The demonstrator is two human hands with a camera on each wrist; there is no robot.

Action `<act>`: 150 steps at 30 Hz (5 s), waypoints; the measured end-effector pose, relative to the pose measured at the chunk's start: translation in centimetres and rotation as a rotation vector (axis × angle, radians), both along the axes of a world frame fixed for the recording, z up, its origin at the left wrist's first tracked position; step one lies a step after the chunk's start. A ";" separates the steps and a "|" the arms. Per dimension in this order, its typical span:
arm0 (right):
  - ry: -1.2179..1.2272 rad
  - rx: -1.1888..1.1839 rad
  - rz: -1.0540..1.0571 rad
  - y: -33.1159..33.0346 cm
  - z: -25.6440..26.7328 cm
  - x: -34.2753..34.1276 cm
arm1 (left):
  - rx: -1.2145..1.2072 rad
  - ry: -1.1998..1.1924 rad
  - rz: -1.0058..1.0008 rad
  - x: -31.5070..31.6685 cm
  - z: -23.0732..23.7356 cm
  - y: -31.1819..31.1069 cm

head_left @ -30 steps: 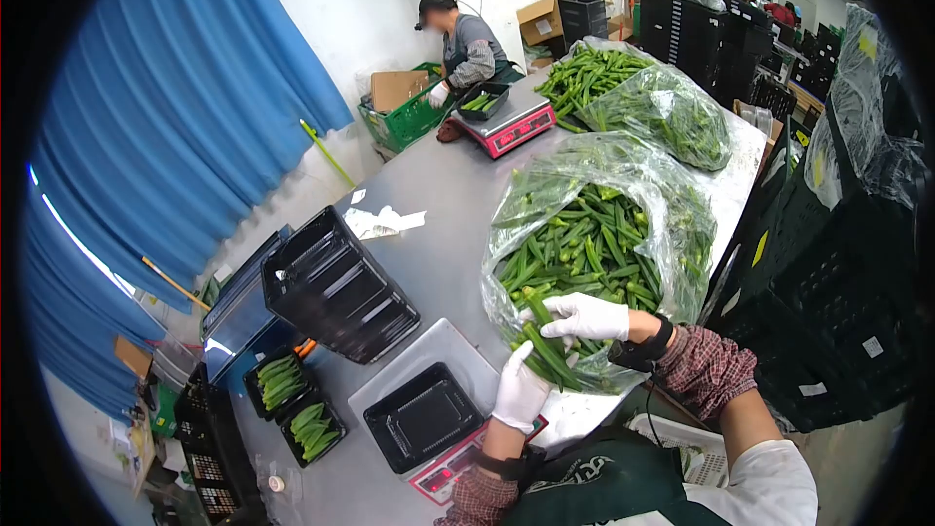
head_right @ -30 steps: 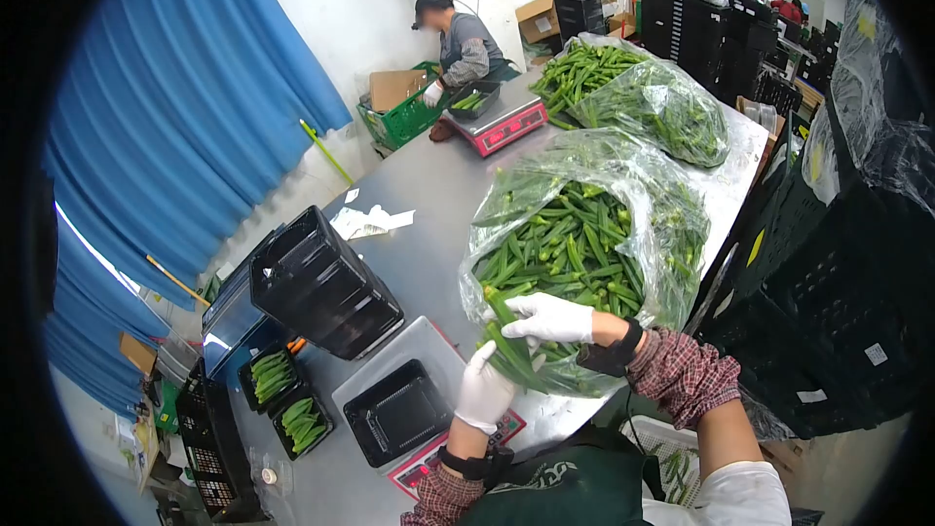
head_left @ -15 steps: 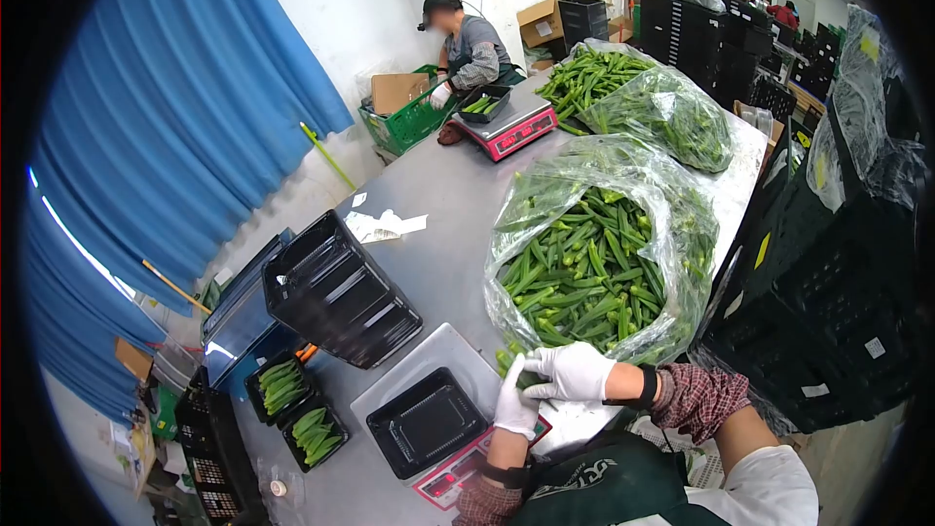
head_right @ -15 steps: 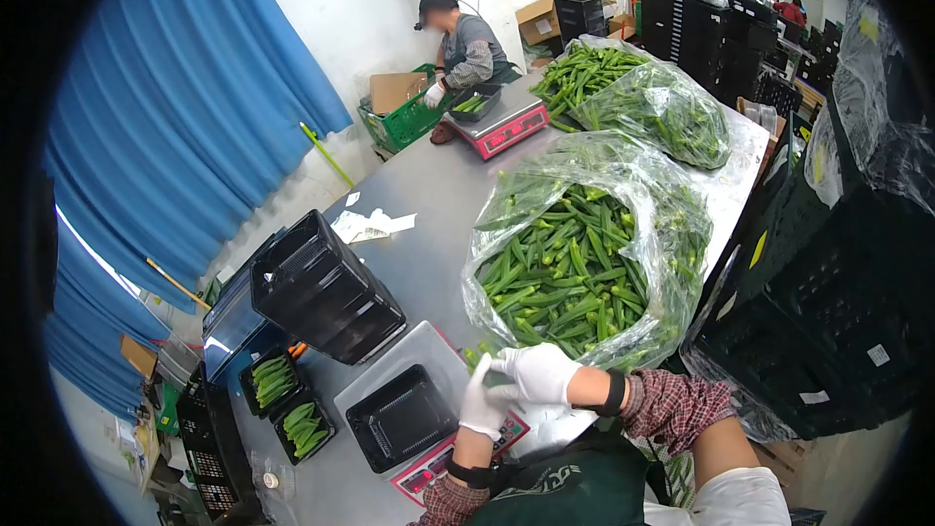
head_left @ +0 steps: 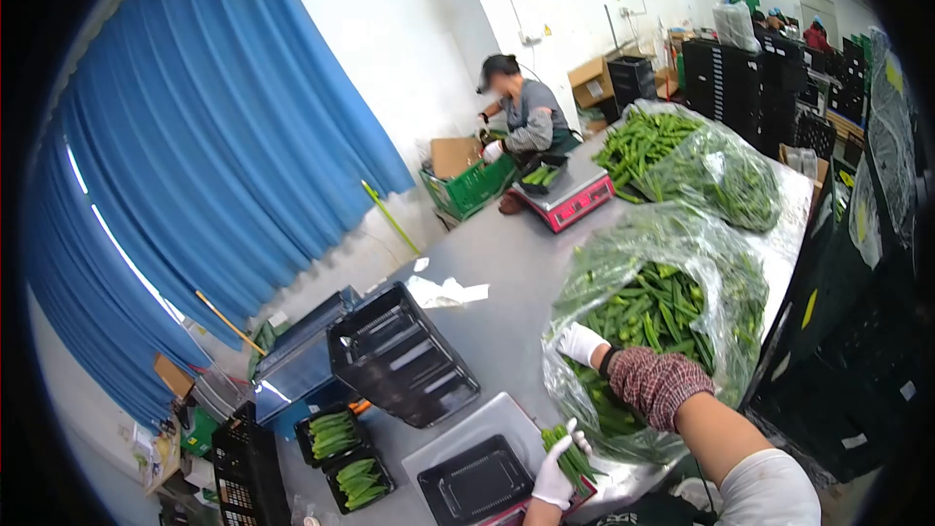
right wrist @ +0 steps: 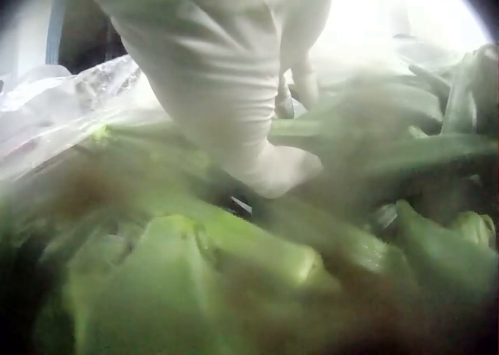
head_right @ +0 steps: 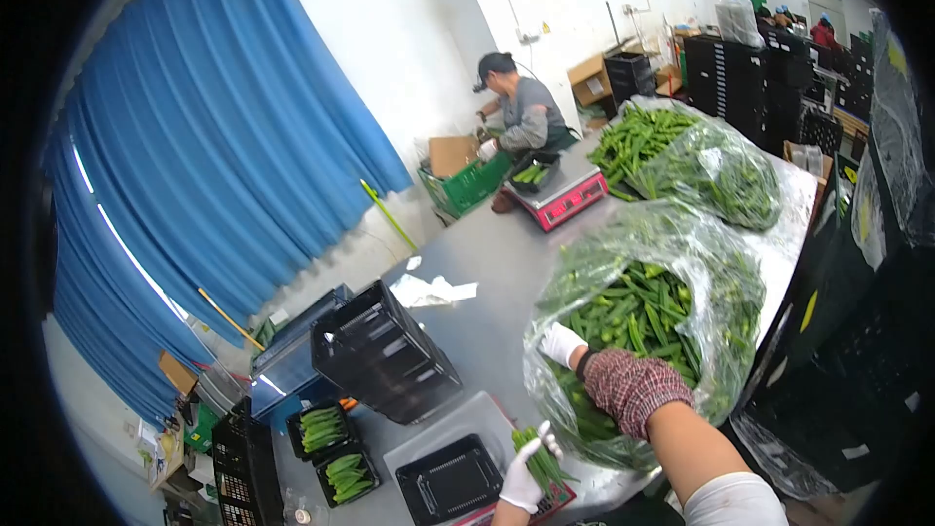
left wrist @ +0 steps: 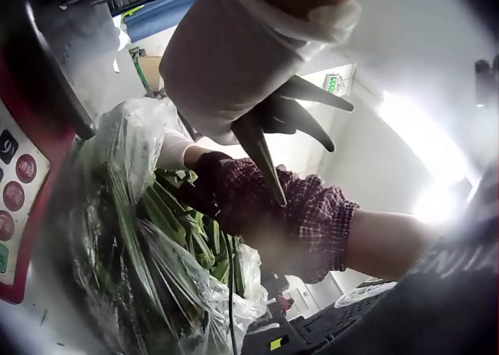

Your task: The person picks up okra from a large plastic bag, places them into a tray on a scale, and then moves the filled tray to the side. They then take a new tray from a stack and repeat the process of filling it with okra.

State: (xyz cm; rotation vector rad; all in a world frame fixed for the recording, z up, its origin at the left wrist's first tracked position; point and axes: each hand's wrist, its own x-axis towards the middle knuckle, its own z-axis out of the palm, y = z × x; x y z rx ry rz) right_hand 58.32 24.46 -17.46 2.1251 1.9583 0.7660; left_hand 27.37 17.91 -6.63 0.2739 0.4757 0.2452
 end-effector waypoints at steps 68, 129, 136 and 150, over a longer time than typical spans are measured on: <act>1.085 0.654 0.073 -22.0 27.1 -18.4 | -0.059 -0.326 -0.016 -2.1 3.5 -3.7; 0.207 -0.092 -0.091 -10.8 6.8 0.5 | 1.699 0.204 -0.106 -4.6 9.7 -2.1; 0.498 0.008 -0.094 -18.8 13.3 -2.6 | 1.089 0.025 -0.415 -1.3 6.7 -2.6; 0.906 0.328 0.034 -25.2 13.5 -14.7 | -0.044 -0.074 -0.281 8.5 -0.9 -4.4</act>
